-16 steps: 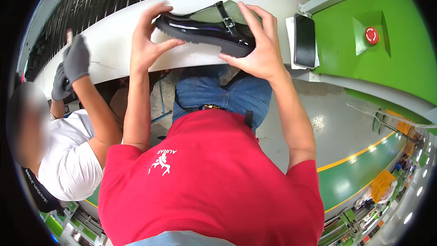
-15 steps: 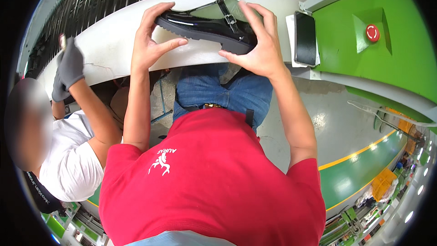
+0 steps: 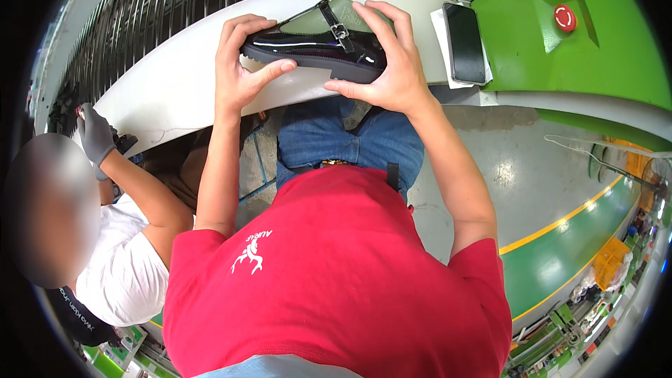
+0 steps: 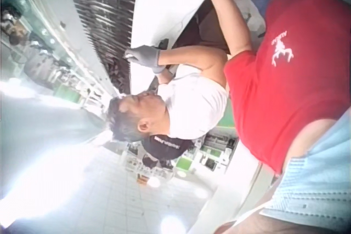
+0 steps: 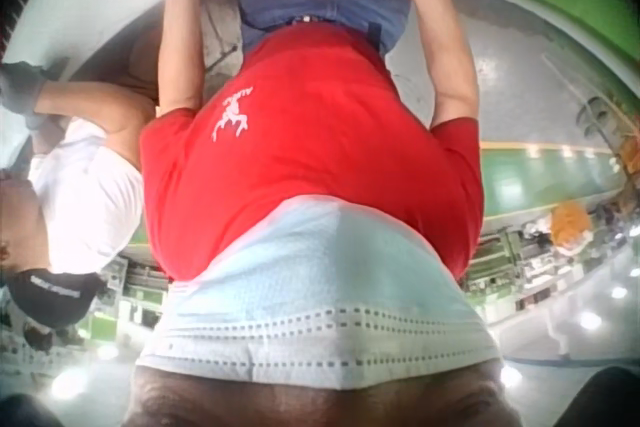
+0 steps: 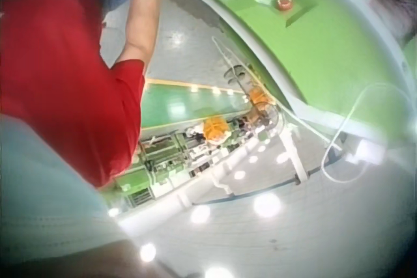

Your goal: Inspect and organize shoe components on an assembly line conveyor belt.

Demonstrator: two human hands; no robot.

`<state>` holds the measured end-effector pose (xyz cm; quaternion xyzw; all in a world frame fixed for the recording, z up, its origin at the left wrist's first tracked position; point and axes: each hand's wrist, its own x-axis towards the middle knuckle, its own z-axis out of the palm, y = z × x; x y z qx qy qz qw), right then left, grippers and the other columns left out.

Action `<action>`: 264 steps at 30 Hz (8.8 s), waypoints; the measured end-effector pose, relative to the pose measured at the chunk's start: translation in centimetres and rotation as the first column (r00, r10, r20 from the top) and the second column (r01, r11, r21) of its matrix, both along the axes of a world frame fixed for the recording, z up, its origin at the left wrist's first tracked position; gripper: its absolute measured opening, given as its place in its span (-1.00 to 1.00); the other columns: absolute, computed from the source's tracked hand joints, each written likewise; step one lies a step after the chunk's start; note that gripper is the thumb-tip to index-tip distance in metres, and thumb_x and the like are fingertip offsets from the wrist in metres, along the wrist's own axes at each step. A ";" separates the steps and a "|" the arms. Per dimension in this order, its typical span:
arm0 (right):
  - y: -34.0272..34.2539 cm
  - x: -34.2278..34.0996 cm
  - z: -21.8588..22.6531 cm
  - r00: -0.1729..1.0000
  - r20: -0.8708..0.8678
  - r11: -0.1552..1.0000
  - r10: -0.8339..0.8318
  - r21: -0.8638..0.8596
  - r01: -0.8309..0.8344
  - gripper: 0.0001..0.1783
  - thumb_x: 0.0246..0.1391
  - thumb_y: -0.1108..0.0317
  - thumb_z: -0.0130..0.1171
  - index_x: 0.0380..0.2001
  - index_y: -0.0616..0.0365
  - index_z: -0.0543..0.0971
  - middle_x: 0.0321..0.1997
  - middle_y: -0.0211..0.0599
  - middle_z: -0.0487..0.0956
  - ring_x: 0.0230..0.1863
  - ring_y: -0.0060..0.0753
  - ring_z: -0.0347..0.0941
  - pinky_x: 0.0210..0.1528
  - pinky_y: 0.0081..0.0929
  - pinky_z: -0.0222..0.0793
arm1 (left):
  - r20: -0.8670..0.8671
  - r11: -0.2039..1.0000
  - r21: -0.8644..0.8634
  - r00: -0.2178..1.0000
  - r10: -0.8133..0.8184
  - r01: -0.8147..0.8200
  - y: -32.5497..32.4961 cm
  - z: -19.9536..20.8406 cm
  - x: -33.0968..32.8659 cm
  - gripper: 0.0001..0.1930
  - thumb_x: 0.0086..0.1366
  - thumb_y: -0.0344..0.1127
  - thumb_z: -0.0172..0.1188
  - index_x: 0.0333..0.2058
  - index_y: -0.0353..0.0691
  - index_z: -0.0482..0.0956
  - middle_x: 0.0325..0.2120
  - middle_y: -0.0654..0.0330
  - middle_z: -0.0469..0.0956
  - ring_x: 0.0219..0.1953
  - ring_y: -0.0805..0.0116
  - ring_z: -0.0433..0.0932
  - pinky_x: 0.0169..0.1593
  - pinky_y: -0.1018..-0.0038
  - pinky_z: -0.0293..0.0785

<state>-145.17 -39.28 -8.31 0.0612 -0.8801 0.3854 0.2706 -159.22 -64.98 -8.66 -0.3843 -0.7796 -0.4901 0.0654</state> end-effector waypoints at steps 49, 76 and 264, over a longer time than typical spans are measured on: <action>42.8 10.7 51.8 0.645 -0.328 0.536 -0.690 0.367 0.760 -0.22 0.16 -0.21 0.49 0.31 -0.01 0.63 0.28 -0.03 0.53 0.31 -0.03 0.54 0.36 -0.20 0.47 | -0.474 0.838 -0.314 0.838 0.268 -0.446 -1.6 24.1 -25.0 -0.29 0.41 -0.07 0.39 0.44 -0.25 0.46 0.60 -0.08 0.17 0.65 -0.17 0.05 0.62 0.03 0.03; 41.6 6.2 54.3 0.693 -0.449 0.784 -0.565 -0.030 0.620 -0.44 0.09 0.09 0.61 0.12 0.04 0.74 0.21 -0.11 0.52 0.12 -0.11 0.63 0.19 -0.22 0.59 | 0.066 0.870 0.165 0.885 0.461 -0.465 14.9 26.7 4.9 -0.91 0.50 -0.50 0.27 -0.09 -0.33 0.68 -0.49 0.26 0.65 -0.49 0.54 0.68 -0.40 0.62 0.54; 55.3 14.2 55.1 0.965 -0.258 0.410 0.051 -0.875 -0.256 -0.30 0.48 -0.22 0.07 0.29 0.20 0.57 0.03 -0.01 0.74 -0.07 -0.07 0.75 -0.17 -0.38 0.72 | 0.153 0.956 0.206 0.958 -0.241 0.207 49.5 58.2 12.8 -0.27 0.52 0.09 0.23 0.41 -0.35 0.33 -0.25 0.21 0.57 -0.33 0.52 0.56 -0.24 0.55 0.49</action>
